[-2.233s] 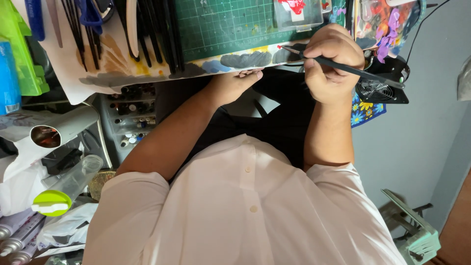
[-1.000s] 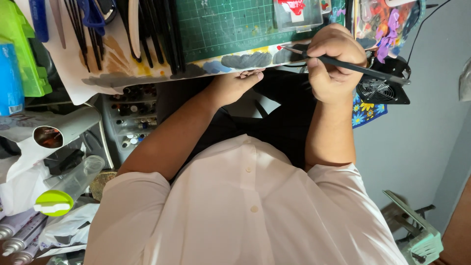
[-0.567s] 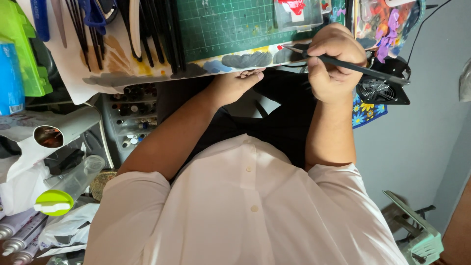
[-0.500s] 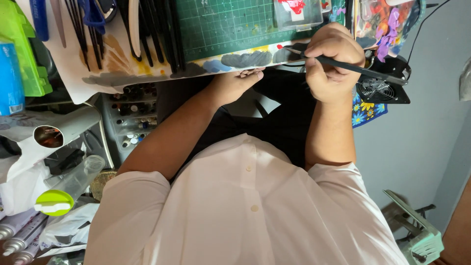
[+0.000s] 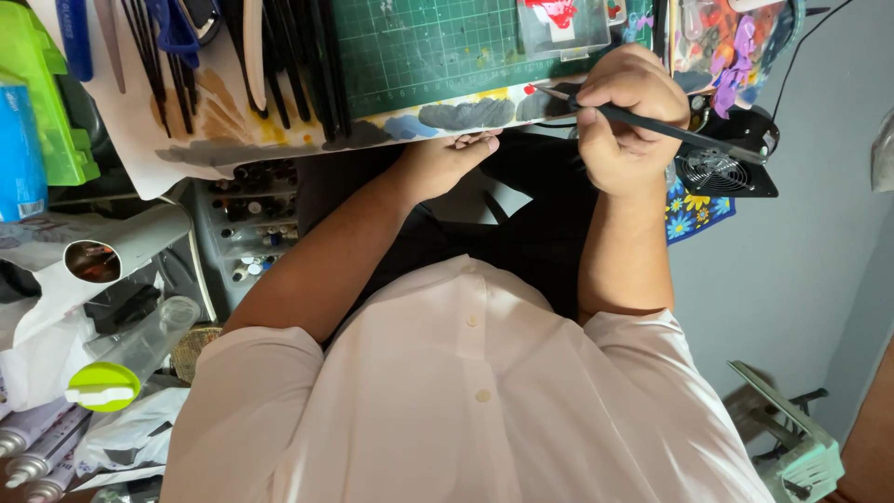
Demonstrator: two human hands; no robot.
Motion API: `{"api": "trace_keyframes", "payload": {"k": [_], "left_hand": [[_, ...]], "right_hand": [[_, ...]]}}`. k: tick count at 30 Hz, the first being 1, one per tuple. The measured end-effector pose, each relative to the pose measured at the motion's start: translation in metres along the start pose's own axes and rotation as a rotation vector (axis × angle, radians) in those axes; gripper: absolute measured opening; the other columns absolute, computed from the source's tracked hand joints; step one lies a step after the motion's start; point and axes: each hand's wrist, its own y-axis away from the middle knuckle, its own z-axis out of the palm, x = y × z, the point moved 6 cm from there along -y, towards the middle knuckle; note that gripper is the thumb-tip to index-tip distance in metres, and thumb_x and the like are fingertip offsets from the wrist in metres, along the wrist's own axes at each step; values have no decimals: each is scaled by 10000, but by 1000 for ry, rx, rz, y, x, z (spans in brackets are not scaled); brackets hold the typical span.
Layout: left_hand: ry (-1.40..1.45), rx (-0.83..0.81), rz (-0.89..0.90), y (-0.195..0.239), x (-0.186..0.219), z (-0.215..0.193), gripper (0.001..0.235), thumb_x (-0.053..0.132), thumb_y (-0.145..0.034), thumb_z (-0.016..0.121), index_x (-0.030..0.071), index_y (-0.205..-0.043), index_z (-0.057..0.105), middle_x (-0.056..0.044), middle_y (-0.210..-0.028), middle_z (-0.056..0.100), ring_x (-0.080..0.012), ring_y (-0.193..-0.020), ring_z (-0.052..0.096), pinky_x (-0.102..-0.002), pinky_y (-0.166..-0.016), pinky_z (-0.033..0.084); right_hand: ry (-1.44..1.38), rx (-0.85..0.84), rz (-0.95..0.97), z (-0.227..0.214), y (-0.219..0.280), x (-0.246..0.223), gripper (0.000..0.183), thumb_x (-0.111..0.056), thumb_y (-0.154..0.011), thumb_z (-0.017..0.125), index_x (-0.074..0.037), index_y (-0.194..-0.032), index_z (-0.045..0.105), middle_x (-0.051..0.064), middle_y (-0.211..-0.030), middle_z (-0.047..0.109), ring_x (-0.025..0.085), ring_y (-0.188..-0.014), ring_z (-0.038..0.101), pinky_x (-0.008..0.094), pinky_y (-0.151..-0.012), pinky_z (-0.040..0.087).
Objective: Painting a small red model component using a fine-tipped brush and liquid paint
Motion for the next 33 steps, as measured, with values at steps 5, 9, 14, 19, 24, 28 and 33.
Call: {"api": "trace_keyframes", "payload": {"k": [5, 9, 14, 19, 24, 28, 33], "left_hand": [[40, -7, 54, -5, -20, 5, 184, 132, -986, 672, 76, -1156, 713, -13, -1143, 738, -116, -1094, 690, -259, -1038, 530], [-22, -56, -75, -1, -17, 6, 147, 200, -994, 659, 127, -1111, 708, 57, -1052, 707, -66, -1021, 663, -220, -976, 498], [-14, -67, -7, -4, -19, 7, 111, 170, -1000, 660, 122, -1094, 692, 52, -1036, 693, -71, -998, 646, -233, -958, 505], [-17, -64, -41, -5, -22, 6, 124, 189, -994, 656, 130, -1095, 697, 57, -1039, 697, -69, -1003, 647, -236, -968, 493], [-30, -72, -21, -6, -20, 6, 90, 178, -1001, 650, 133, -1061, 698, 67, -1006, 684, -53, -956, 619, -227, -941, 475], [-77, -74, 19, -7, -16, 5, 80, 179, -997, 651, 135, -1037, 704, 57, -972, 691, -53, -917, 618, -226, -907, 475], [-143, -75, -131, 1, 0, 2, 149, 248, -984, 647, 158, -1068, 732, 88, -962, 694, -33, -909, 607, -201, -898, 455]], "right_hand": [[-3, 14, -4, 1, -1, -2, 194, -116, -998, 633, 43, -886, 619, 190, -790, 593, 349, -734, 553, 456, -710, 446], [14, -2, -1, 0, 1, -1, 161, -98, -986, 636, 37, -898, 628, 182, -803, 602, 353, -747, 568, 462, -735, 462], [7, 1, 0, 1, -2, -4, 137, -72, -978, 625, 34, -892, 623, 180, -786, 588, 345, -733, 552, 451, -722, 446], [-107, 94, -5, -3, 3, 3, 144, -114, -1014, 612, -4, -928, 581, 144, -831, 580, 319, -768, 551, 436, -720, 451], [-244, 192, 18, -6, 3, 6, 48, 23, -903, 531, -19, -918, 548, 140, -772, 522, 291, -725, 503, 413, -689, 426], [-516, 317, 80, -15, 1, 8, 137, -174, -992, 630, -70, -973, 543, 90, -638, 412, 221, -645, 446, 341, -542, 416], [-609, 413, 187, -16, 9, 18, 178, -236, -1044, 614, -97, -1012, 507, 96, -684, 446, 204, -662, 454, 306, -555, 415]]}}
